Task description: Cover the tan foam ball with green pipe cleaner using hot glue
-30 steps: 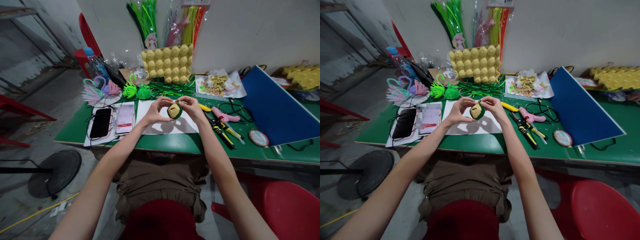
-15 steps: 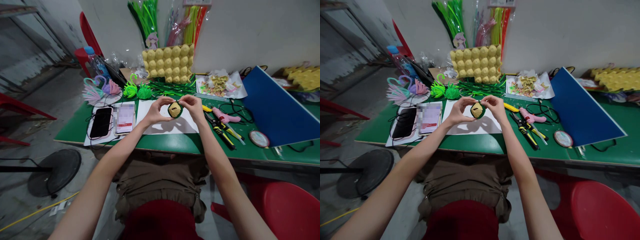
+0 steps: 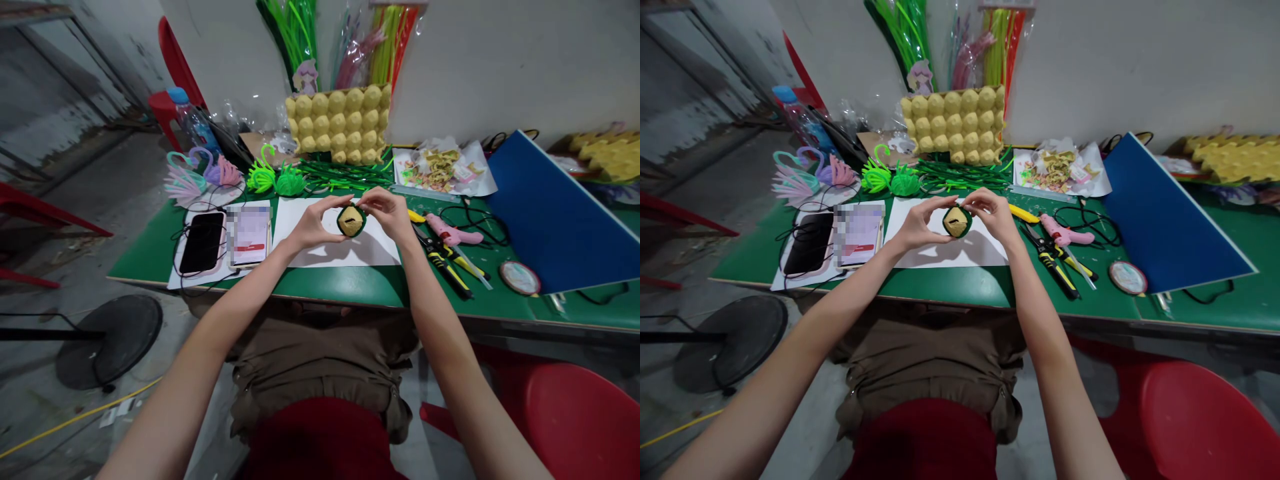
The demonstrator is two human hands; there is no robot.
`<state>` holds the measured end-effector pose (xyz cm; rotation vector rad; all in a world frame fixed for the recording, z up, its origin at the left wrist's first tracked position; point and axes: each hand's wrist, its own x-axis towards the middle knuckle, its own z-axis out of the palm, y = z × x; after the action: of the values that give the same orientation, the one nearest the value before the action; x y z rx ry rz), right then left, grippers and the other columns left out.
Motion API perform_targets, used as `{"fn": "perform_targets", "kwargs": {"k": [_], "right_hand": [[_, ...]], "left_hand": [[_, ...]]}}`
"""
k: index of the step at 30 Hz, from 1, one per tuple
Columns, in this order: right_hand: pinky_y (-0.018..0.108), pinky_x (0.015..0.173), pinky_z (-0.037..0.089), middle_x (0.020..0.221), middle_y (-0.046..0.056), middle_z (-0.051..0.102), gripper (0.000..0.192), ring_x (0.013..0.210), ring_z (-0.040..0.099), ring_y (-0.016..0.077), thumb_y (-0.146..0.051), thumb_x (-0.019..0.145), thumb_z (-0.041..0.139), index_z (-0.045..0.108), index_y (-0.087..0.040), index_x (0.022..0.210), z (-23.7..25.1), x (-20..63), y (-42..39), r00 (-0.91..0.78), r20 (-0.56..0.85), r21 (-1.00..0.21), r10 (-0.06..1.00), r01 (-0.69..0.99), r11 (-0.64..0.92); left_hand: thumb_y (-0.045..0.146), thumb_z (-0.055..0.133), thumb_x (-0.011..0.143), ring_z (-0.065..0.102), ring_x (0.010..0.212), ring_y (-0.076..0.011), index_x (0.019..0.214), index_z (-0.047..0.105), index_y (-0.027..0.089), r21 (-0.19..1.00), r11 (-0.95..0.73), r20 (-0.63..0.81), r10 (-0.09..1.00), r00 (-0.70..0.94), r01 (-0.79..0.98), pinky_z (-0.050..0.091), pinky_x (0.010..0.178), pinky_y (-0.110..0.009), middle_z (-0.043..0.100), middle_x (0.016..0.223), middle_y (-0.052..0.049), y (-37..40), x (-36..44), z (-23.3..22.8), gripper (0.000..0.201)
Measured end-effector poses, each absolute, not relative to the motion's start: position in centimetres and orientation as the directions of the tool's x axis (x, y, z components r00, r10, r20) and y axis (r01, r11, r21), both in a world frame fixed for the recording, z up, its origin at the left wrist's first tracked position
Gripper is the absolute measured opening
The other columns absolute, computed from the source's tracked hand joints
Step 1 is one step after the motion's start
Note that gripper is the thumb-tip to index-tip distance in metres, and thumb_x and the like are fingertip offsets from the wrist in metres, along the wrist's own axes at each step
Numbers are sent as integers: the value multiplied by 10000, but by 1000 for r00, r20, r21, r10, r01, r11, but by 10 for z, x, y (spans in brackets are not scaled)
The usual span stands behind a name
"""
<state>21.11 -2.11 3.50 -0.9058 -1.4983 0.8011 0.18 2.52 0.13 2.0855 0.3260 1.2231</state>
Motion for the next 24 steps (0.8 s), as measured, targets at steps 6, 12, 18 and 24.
{"fn": "perform_targets", "kwargs": {"k": [6,12,18,24], "right_hand": [[289,695,510,832,24,668,362,749,615,153,-583,737,831,764,-228,768,32,213,-18,-85,488,-855,869,154,495],[292,690,508,842,24,659,396,754,614,155,-617,755,803,753,-225,780,29,214,-16,-86,512,-834,854,185,519],[298,683,531,833,22,662,466,747,624,157,-686,754,767,733,-223,793,28,214,-15,-53,544,-816,838,202,542],[311,743,567,830,29,698,436,794,671,169,-653,770,776,734,-219,787,32,214,-20,-9,597,-775,802,248,581]], "left_hand": [[461,917,670,683,1198,-277,1292,691,206,607,-786,709,468,528,-118,544,1046,-442,736,1261,-134,26,1,1,709],[415,916,685,689,1189,-263,1269,689,191,567,-818,733,444,515,-101,553,1025,-405,734,1244,-142,24,1,3,666],[411,905,696,694,1164,-264,1227,697,177,553,-832,736,463,493,-46,560,980,-395,743,1221,-146,24,2,4,616],[371,890,724,687,1174,-265,1242,672,169,475,-878,795,458,399,61,564,965,-386,732,1228,-146,25,0,2,597]]}}
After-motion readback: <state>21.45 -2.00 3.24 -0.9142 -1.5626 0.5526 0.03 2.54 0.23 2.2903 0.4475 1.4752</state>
